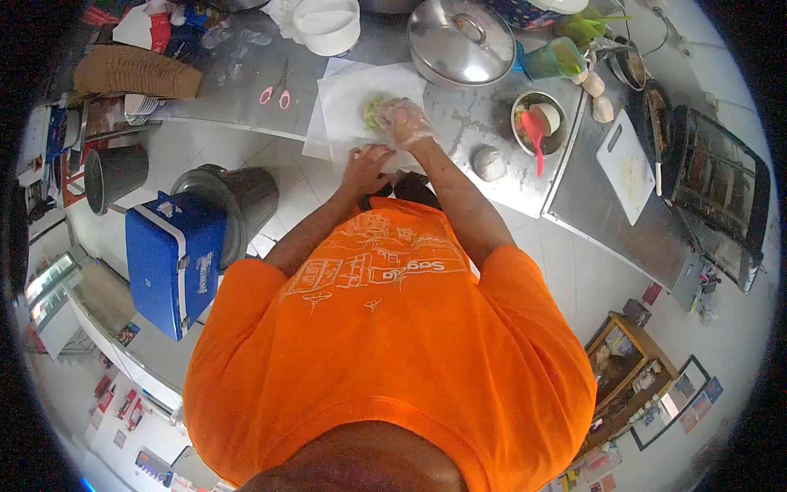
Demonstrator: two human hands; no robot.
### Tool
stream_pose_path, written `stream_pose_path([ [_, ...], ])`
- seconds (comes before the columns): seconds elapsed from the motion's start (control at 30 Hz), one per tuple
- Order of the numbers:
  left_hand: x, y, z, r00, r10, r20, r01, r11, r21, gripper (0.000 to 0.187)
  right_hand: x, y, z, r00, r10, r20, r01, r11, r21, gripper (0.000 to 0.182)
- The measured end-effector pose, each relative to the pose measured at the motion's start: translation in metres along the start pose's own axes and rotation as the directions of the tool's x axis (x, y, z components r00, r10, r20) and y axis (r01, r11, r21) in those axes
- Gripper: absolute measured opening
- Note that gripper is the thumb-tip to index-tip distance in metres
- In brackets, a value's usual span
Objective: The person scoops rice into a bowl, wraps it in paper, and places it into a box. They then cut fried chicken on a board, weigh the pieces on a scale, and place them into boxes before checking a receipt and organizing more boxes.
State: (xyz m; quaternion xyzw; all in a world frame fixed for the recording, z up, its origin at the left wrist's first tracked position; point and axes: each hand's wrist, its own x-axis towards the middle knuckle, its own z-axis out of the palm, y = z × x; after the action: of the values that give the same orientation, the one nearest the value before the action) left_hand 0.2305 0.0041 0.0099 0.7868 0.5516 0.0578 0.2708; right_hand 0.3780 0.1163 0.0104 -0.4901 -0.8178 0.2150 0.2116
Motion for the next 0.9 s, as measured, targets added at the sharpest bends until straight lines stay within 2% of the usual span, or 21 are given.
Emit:
stream_pose_path([
  [0.03, 0.004, 0.002, 0.009, 0.996, 0.070, -0.048, -0.065, 0.993, 0.098, 0.046, 0.006, 0.007, 0.011, 0.991, -0.129, 0.019, 0.130, 0.983, -0.130, 0.025],
  [0.07, 0.007, -0.003, 0.019, 0.985, 0.147, -0.089, -0.127, 0.971, 0.201, 0.042, 0.010, 0.007, 0.011, 0.991, -0.133, 0.013, 0.134, 0.982, -0.131, 0.025],
  [0.1, 0.008, -0.009, 0.024, 0.962, 0.234, -0.144, -0.178, 0.930, 0.321, 0.032, 0.012, 0.012, 0.007, 0.998, -0.019, -0.066, 0.015, 0.998, -0.058, 0.024],
  [0.13, 0.009, -0.016, 0.028, 0.961, 0.237, -0.144, -0.181, 0.929, 0.321, 0.032, 0.011, 0.015, 0.004, 0.986, 0.107, -0.132, -0.104, 0.994, 0.025, 0.023],
  [0.17, 0.006, -0.018, 0.020, 0.968, 0.239, -0.074, -0.205, 0.926, 0.317, 0.028, 0.007, 0.015, -0.004, 0.984, 0.116, -0.132, -0.114, 0.993, 0.022, 0.023],
  [0.2, 0.005, -0.021, 0.016, 0.969, 0.247, -0.004, -0.233, 0.921, 0.311, 0.024, 0.008, 0.013, -0.021, 0.906, 0.422, -0.028, -0.416, 0.901, 0.122, 0.028],
  [0.23, 0.004, -0.025, 0.014, 0.963, 0.270, 0.001, -0.258, 0.917, 0.304, 0.024, 0.005, 0.014, -0.035, 0.728, 0.679, 0.091, -0.683, 0.707, 0.185, 0.033],
  [0.3, 0.000, -0.035, 0.012, 0.973, 0.217, -0.078, -0.203, 0.966, 0.161, 0.014, -0.018, 0.050, -0.010, 0.706, 0.705, 0.065, -0.706, 0.694, 0.141, 0.037],
  [0.33, -0.003, -0.037, 0.009, 0.967, 0.243, -0.072, -0.230, 0.961, 0.153, 0.014, -0.026, 0.063, -0.001, 0.704, 0.707, 0.063, -0.709, 0.697, 0.107, 0.040],
  [0.37, -0.006, -0.040, 0.003, 0.962, 0.236, -0.136, -0.231, 0.972, 0.050, 0.014, -0.028, 0.059, -0.006, 0.694, 0.719, 0.049, -0.719, 0.687, 0.105, 0.040],
  [0.4, -0.009, -0.043, -0.003, 0.957, 0.216, -0.194, -0.230, 0.972, -0.054, 0.015, -0.028, 0.046, -0.011, 0.643, 0.756, 0.125, -0.765, 0.642, 0.055, 0.044],
  [0.43, -0.010, -0.046, -0.010, 0.956, 0.224, -0.187, -0.238, 0.970, -0.056, 0.015, -0.029, 0.033, -0.017, 0.585, 0.785, 0.202, -0.802, 0.597, 0.003, 0.049],
  [0.47, -0.012, -0.049, -0.018, 0.947, 0.246, -0.204, -0.261, 0.964, -0.046, 0.014, -0.030, 0.022, -0.024, 0.579, 0.790, 0.202, -0.807, 0.590, 0.006, 0.049],
  [0.57, -0.009, -0.060, -0.039, 0.948, 0.244, -0.206, -0.253, 0.967, -0.016, 0.013, -0.023, 0.006, -0.024, 0.548, 0.815, 0.189, -0.835, 0.546, 0.070, 0.050],
  [0.63, -0.007, -0.073, -0.049, 0.956, 0.225, -0.189, -0.228, 0.974, 0.002, 0.012, -0.024, 0.017, -0.013, 0.545, 0.830, 0.119, -0.838, 0.535, 0.103, 0.052],
  [0.67, -0.006, -0.082, -0.054, 0.936, 0.295, -0.194, -0.296, 0.955, 0.024, 0.010, -0.020, 0.026, -0.008, 0.544, 0.830, 0.120, -0.839, 0.533, 0.111, 0.052],
  [0.73, -0.006, -0.092, -0.059, 0.910, 0.369, -0.188, -0.367, 0.929, 0.048, 0.008, -0.016, 0.045, 0.003, 0.413, 0.825, 0.386, -0.911, 0.374, 0.177, 0.055],
  [0.77, -0.006, -0.096, -0.062, 0.910, 0.375, -0.176, -0.374, 0.927, 0.039, 0.008, -0.018, 0.048, 0.007, 0.411, 0.825, 0.386, -0.911, 0.367, 0.186, 0.055],
  [0.83, -0.007, -0.101, -0.066, 0.910, 0.387, -0.151, -0.387, 0.922, 0.033, 0.008, -0.024, 0.053, 0.016, 0.551, 0.620, 0.558, -0.776, 0.626, 0.070, 0.051],
  [0.87, -0.005, -0.099, -0.067, 0.906, 0.384, -0.181, -0.390, 0.921, 0.003, 0.009, -0.025, 0.045, 0.017, 0.552, 0.622, 0.555, -0.780, 0.621, 0.079, 0.051],
  [0.9, -0.002, -0.097, -0.067, 0.900, 0.379, -0.214, -0.393, 0.919, -0.027, 0.010, -0.028, 0.029, 0.012, 0.501, 0.778, 0.380, -0.854, 0.517, 0.068, 0.052],
])
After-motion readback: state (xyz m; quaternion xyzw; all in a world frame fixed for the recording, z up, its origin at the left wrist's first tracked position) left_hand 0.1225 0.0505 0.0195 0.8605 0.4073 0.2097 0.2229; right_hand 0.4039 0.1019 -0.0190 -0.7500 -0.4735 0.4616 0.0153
